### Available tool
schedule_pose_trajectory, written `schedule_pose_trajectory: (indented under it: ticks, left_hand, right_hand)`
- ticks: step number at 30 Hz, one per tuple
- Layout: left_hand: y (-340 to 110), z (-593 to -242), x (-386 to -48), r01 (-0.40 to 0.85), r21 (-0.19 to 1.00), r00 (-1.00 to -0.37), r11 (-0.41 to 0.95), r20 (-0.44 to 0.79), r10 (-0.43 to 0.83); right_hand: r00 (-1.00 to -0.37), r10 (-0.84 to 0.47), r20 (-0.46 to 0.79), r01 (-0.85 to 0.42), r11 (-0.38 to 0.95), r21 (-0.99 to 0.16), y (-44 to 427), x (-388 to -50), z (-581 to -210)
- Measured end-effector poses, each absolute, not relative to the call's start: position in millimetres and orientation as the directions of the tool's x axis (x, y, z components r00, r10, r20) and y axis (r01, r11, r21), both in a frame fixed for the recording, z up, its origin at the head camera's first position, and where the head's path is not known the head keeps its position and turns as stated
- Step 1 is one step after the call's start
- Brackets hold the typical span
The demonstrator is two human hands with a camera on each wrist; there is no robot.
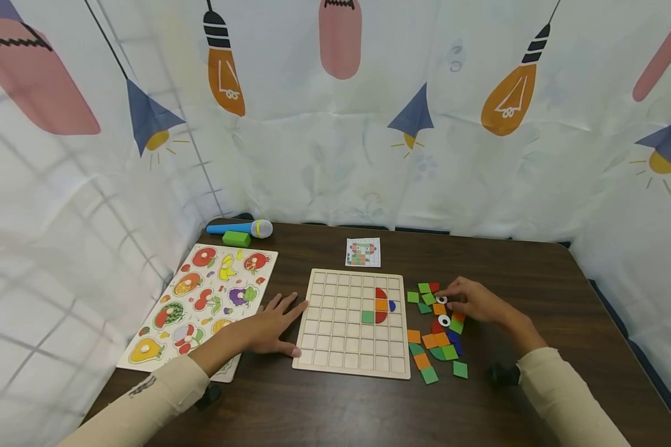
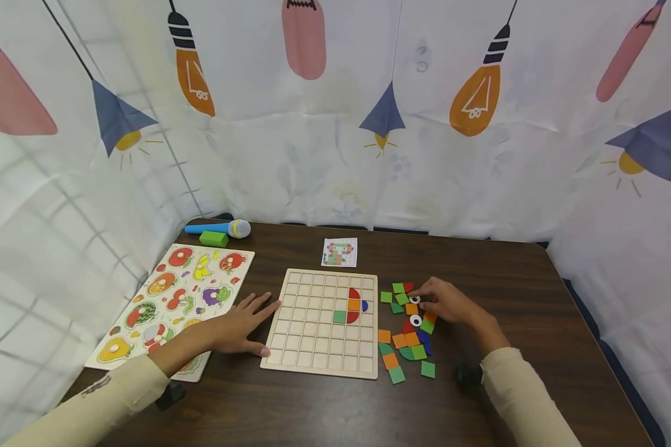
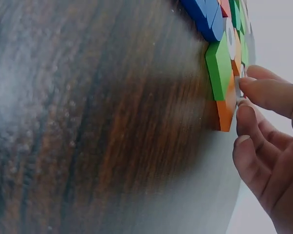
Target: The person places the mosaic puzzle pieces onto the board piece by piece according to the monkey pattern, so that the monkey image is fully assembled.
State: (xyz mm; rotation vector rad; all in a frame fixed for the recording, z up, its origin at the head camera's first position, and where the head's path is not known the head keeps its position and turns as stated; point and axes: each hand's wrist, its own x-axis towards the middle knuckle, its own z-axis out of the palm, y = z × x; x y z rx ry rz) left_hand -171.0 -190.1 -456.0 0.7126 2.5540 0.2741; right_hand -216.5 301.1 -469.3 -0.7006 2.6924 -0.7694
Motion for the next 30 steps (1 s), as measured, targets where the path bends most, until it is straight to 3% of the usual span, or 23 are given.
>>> schedule_pose_trajectory:
  ticks: [17,30]
  left_hand:
    - [-190.3,-458.9,-173.3,0.43,0.303,-0.759,0.85,-0.389,0.523]
    - [-190.8,-460.3,-173.4,0.433,0.302,-0.763,0.849,-0.378,0.524]
  right_hand:
    - [-0.881,-0.456,-0.125,-0.342,0.798,-0.497,300.5,-224.2,-472.2]
    - [-0.884,-0.465,-0.05,-0.383,0.781,-0.493,304.1,-222.0,-477.5]
